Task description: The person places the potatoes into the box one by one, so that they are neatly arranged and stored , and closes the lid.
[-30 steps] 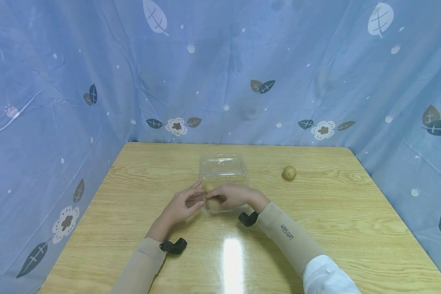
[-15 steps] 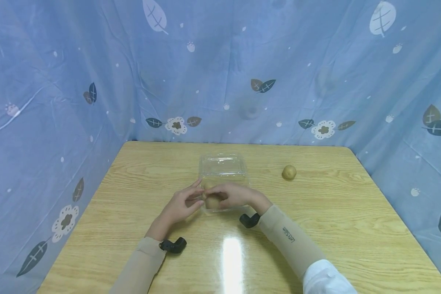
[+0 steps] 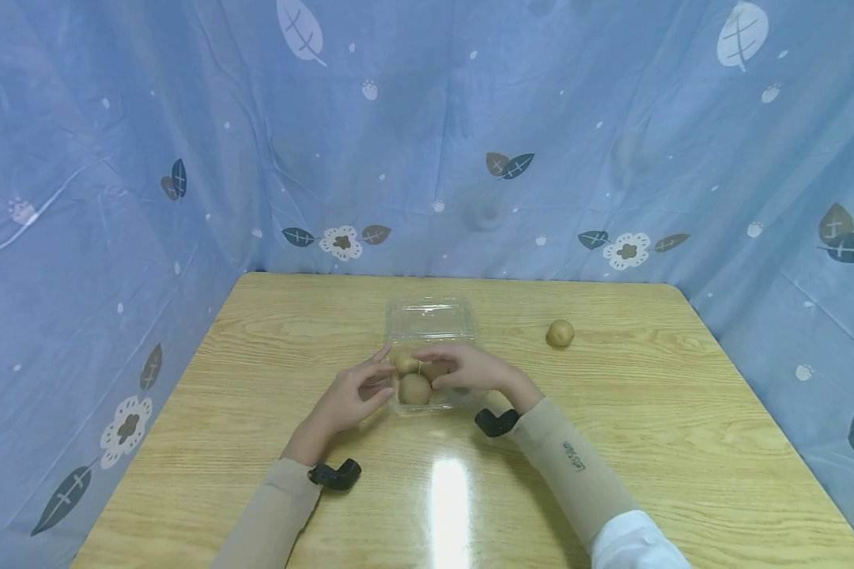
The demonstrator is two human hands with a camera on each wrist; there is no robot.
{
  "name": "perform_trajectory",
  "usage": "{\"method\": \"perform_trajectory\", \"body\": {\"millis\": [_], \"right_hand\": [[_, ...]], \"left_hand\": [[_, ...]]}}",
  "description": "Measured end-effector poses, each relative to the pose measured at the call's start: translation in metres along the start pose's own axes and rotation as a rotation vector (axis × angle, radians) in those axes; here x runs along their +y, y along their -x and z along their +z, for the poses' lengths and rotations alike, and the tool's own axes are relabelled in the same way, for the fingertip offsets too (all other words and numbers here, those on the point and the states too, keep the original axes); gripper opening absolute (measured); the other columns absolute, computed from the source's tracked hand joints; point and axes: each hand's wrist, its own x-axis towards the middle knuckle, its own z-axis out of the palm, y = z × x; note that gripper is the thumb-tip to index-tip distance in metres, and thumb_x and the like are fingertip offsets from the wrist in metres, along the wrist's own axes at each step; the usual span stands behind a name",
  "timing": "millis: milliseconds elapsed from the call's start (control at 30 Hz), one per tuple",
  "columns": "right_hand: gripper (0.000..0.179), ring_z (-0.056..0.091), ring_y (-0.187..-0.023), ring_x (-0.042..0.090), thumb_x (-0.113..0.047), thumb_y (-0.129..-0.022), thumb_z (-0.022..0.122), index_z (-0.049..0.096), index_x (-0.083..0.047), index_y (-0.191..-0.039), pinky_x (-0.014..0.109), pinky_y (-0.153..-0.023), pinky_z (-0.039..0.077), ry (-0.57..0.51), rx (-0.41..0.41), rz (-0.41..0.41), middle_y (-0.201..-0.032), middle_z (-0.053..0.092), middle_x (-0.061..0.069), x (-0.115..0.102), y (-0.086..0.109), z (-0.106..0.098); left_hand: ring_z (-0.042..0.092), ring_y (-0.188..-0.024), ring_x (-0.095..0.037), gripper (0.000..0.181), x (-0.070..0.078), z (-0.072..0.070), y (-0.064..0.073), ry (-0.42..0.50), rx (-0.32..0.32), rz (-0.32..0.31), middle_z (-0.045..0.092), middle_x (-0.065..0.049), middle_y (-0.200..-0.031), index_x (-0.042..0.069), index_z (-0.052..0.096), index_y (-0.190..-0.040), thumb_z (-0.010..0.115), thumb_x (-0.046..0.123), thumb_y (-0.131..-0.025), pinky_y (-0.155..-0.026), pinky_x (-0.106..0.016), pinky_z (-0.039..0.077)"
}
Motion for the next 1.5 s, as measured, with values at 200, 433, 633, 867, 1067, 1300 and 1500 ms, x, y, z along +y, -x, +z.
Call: {"method": "perform_trajectory", "body": {"millis": [200,433,633,867,1067,1300,1500], "right_hand": [[0.043,0.051,-0.125,0.033,-0.006,-0.09,0.062,0.052,-0.001,-0.132,0.042,-0.108,0.043,-0.109,0.138,0.005,-0.135,0.054,0.019,0.004,0.01,-0.009],[0.044,0.051,-0.125,0.033,-0.006,-0.09,0.063,0.051,0.0,-0.132,0.044,-0.109,0.042,-0.172,0.206,-0.018,-0.134,0.053,0.022,0.01,0.022,-0.017],[0.042,0.051,-0.125,0.034,-0.005,-0.089,0.063,0.052,0.0,-0.13,0.044,-0.11,0.041,-0.218,0.292,0.014,-0.133,0.052,0.026,0.019,0.036,-0.022],[0.041,0.051,-0.124,0.036,-0.007,-0.09,0.063,0.053,0.001,-0.129,0.041,-0.108,0.043,-0.247,0.453,0.049,-0.132,0.054,0.025,0.033,0.056,-0.035],[0.045,0.047,-0.126,0.037,-0.012,-0.091,0.064,0.05,0.002,-0.131,0.042,-0.111,0.04,-0.262,0.54,0.063,-0.134,0.051,0.025,0.043,0.073,-0.043],[0.046,0.042,-0.131,0.035,-0.011,-0.093,0.061,0.046,0.002,-0.135,0.033,-0.112,0.038,-0.225,0.662,0.122,-0.14,0.046,0.022,0.06,0.092,-0.049],[0.048,0.044,-0.13,0.034,-0.013,-0.093,0.061,0.046,-0.001,-0.136,0.024,-0.108,0.041,-0.205,0.741,0.186,-0.139,0.046,0.024,0.073,0.106,-0.055]], "left_hand": [[0.061,-0.114,-0.03,0.04,-0.002,0.0,0.0,-0.011,0.016,0.01,0.029,-0.006,-0.155,0.001,0.058,-0.124,0.061,0.026,-0.093,-0.09,-0.025,0.055],[0.061,-0.114,-0.03,0.039,-0.003,0.0,0.001,-0.014,0.023,0.013,0.028,-0.007,-0.155,0.002,0.058,-0.124,0.062,0.024,-0.093,-0.09,-0.024,0.055],[0.06,-0.115,-0.029,0.039,-0.002,0.0,0.002,-0.012,0.016,-0.002,0.027,-0.006,-0.156,0.002,0.058,-0.125,0.063,0.022,-0.092,-0.09,-0.023,0.054],[0.06,-0.115,-0.029,0.041,-0.002,0.0,0.002,-0.018,0.01,0.012,0.026,-0.006,-0.156,0.001,0.057,-0.125,0.061,0.026,-0.093,-0.091,-0.023,0.054],[0.06,-0.115,-0.029,0.043,-0.001,0.0,0.001,-0.015,0.007,0.012,0.026,-0.005,-0.156,0.001,0.057,-0.126,0.06,0.03,-0.094,-0.091,-0.024,0.054],[0.06,-0.115,-0.029,0.043,-0.001,0.0,0.001,-0.014,0.005,0.003,0.026,-0.005,-0.156,0.001,0.057,-0.126,0.061,0.028,-0.093,-0.091,-0.023,0.054],[0.061,-0.114,-0.029,0.041,-0.002,0.001,0.0,-0.02,0.007,0.013,0.026,-0.005,-0.156,0.001,0.057,-0.126,0.061,0.024,-0.093,-0.09,-0.024,0.055]]}}
